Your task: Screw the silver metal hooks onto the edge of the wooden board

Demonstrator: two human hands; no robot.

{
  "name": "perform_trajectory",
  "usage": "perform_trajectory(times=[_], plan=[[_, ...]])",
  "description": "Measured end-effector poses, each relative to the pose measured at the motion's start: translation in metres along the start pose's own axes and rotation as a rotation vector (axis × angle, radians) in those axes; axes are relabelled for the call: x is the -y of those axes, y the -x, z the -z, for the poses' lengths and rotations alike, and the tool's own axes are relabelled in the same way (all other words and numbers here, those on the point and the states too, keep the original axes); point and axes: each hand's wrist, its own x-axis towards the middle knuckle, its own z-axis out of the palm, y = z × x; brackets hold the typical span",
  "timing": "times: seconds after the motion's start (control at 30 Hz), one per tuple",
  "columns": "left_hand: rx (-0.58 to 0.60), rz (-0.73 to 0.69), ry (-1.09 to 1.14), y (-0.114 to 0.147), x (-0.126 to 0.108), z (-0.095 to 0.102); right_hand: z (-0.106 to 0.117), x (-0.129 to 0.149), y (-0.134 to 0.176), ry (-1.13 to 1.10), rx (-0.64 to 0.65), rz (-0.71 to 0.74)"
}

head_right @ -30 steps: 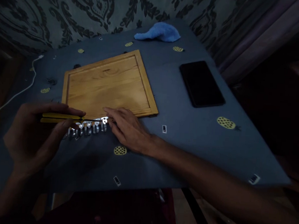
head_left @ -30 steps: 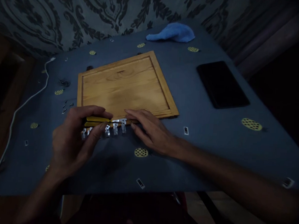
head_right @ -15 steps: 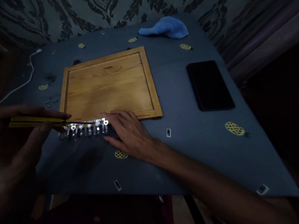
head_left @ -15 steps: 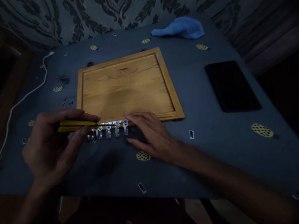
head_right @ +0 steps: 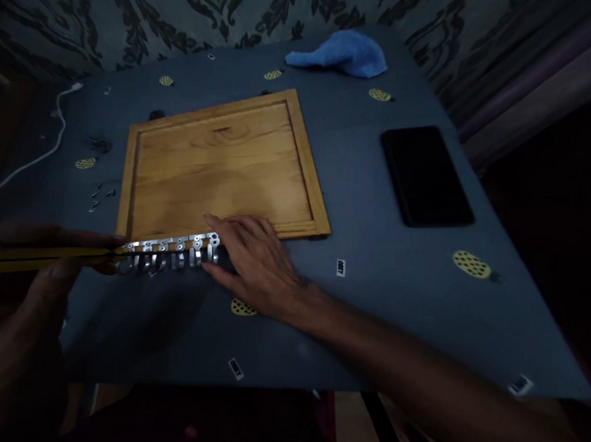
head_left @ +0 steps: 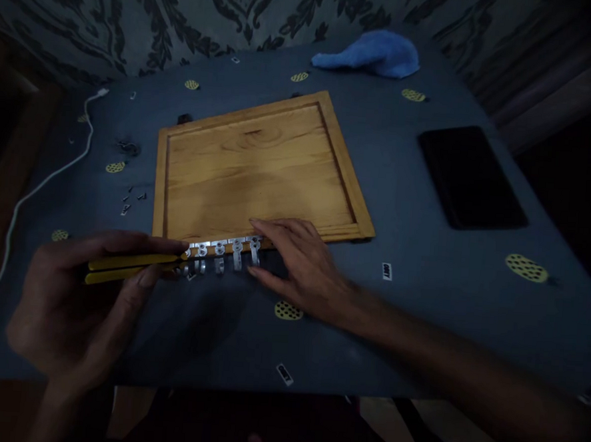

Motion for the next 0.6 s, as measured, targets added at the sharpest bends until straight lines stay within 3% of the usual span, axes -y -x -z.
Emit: perform_trajectory(times=[0.1, 0.6], plan=[[-0.015, -0.034, 0.088, 0.0, -0.0002, -0.0021, 0.0006, -0.0009, 0.0008, -0.014, 0.028, -0.016], [-0.024, -0.035, 0.035, -0.0078, -0.0028, 0.0024, -0.0019, -0.0029, 0.0022, -0.027, 0.015, -0.004]])
